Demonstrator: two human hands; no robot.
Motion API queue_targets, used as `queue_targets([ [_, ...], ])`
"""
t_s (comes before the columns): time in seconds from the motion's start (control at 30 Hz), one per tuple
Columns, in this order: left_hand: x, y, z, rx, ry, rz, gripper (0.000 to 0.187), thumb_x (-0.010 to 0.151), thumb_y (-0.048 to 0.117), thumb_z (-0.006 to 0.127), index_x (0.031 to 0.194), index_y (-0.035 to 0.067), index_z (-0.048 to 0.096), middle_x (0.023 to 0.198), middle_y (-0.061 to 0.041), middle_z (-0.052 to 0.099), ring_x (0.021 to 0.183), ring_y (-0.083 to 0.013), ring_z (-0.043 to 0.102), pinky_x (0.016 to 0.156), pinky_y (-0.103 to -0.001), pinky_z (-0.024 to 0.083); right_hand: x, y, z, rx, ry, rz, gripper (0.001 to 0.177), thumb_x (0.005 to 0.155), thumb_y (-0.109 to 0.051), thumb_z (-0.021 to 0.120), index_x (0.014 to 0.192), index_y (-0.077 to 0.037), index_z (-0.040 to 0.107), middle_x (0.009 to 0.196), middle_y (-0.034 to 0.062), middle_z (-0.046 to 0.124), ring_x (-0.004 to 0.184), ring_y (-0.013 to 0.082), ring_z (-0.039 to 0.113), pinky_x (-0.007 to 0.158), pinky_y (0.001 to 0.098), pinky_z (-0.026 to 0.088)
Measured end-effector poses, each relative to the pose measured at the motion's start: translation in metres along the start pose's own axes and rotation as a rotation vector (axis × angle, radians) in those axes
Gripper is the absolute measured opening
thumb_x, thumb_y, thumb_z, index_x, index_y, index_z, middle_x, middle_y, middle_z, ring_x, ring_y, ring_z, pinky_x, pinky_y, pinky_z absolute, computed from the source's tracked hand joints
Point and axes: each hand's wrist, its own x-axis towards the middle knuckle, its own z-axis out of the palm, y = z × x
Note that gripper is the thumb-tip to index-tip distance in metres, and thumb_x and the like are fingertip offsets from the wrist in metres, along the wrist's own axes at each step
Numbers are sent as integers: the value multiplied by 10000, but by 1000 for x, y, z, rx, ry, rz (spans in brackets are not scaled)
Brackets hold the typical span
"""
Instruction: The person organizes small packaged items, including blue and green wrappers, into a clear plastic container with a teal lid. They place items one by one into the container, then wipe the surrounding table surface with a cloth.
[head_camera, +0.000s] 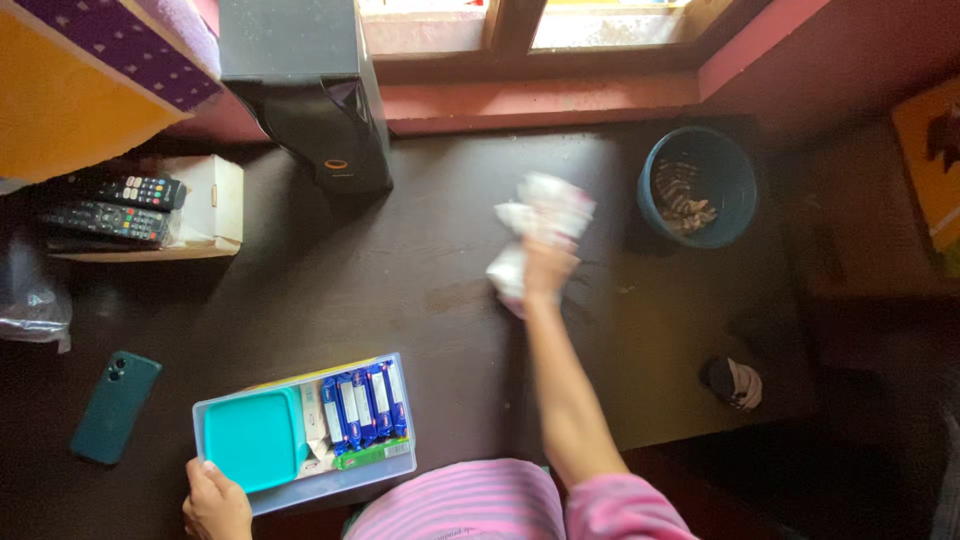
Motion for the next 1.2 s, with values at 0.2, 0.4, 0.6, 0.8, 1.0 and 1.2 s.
queue_targets([
  [0.2,-6,13,-11,-8,-27,-20,326,1179,325,358,1283,96,565,962,-240,731,944,-482,700,843,-605,519,-142,197,-96,284,144,386,453,1037,-259,516,1448,-69,528,1270,225,546,1158,400,518,958,542,412],
  [0.4,-9,15,-11,18,20,47,309,1184,306,353,1221,88,568,881,-220,718,901,-455,707,827,-594,512,-269,148,-172,510,155,297,584,1036,-133,455,1597,12,382,1588,263,439,1471,432,416,1215,534,336],
  [0.6,-9,18,-15,-17,61,117,309,1155,301,372,1248,84,571,900,-216,717,901,-474,683,812,-609,483,-283,-31,-153,569,-446,-616,389,953,-163,556,1332,-85,523,1466,186,512,1217,360,554,984,460,490],
  [0.8,-9,31,-25,-106,-10,82,312,1152,291,342,1242,77,550,913,-216,707,899,-453,698,794,-592,504,-277,-15,-127,81,-408,-467,670,848,-98,582,1504,-68,452,1077,186,638,923,334,569,716,480,446],
  [1.0,-11,26,-25,-56,8,145,314,1166,302,338,1241,79,547,916,-246,709,924,-472,688,801,-597,499,-293,160,-144,161,6,227,593,854,-167,588,1437,-75,528,1083,162,588,999,319,575,820,477,474],
  [1.2,-13,29,-27,-98,44,160,304,1133,291,354,1251,88,548,939,-249,710,898,-501,669,759,-611,492,-311,155,-237,608,201,545,540,894,-223,579,1407,-72,509,1274,175,505,1179,328,527,954,486,460],
])
